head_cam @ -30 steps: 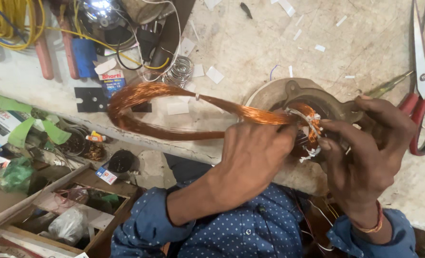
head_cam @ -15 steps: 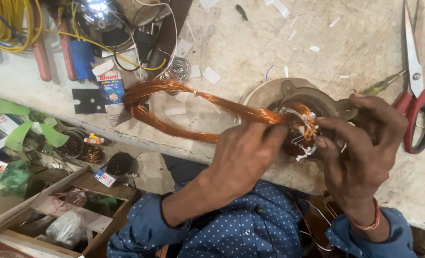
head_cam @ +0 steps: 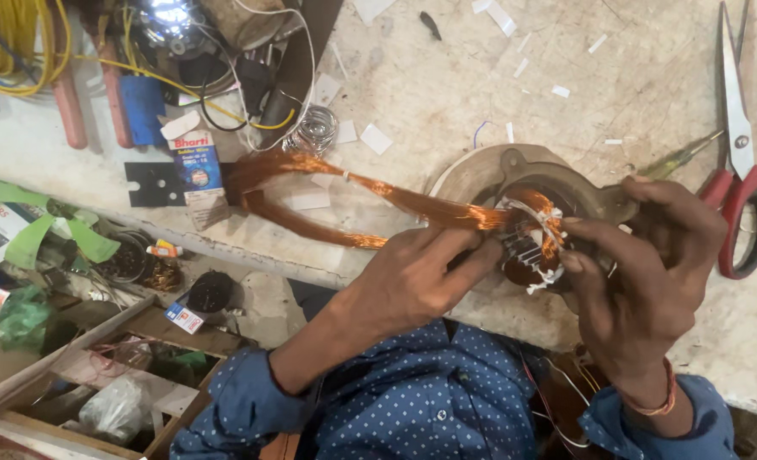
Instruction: The person winds a copper wire around a motor stator core, inserting small white insulating pieces between the windings. They use scissors to trim the insulation and continue wrapping the wire into the slots.
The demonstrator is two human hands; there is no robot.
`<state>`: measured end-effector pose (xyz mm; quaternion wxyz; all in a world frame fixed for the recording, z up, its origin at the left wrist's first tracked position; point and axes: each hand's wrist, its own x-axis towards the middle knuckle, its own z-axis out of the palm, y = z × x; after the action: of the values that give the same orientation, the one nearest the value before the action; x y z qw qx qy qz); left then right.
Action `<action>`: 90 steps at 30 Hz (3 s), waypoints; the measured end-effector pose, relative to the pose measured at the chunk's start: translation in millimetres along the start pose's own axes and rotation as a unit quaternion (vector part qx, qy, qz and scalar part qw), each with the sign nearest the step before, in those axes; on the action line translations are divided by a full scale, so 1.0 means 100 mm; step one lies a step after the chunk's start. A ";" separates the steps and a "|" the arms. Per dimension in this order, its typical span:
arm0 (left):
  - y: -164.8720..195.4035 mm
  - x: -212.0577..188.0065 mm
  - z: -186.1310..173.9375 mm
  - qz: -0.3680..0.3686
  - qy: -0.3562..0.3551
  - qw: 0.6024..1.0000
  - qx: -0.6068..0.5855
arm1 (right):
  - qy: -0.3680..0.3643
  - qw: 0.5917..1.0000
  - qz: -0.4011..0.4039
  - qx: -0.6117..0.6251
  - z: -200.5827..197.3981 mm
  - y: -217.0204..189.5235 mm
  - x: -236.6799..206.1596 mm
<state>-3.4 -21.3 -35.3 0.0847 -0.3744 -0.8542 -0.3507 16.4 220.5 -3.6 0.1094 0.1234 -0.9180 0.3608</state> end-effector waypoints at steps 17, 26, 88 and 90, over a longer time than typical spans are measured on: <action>-0.14 0.02 0.11 0.029 -0.039 0.999 0.013 | 0.023 1.000 0.001 0.016 0.06 0.06 0.05; -0.04 0.19 -0.04 0.028 -0.107 0.991 0.077 | 0.016 1.000 -0.004 0.005 0.05 -0.01 0.13; -0.23 -0.87 -1.24 -0.072 -0.125 0.964 0.225 | -0.130 0.991 -0.037 0.012 0.13 0.38 0.47; -0.19 -0.96 -1.38 -0.077 -0.119 0.955 0.260 | -0.132 0.990 -0.048 0.008 0.14 0.39 0.48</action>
<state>34.2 -177.3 17.5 0.0495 -0.3116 -0.9459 -0.0749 -42.3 231.3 -25.0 0.0038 0.2144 -0.9146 0.3429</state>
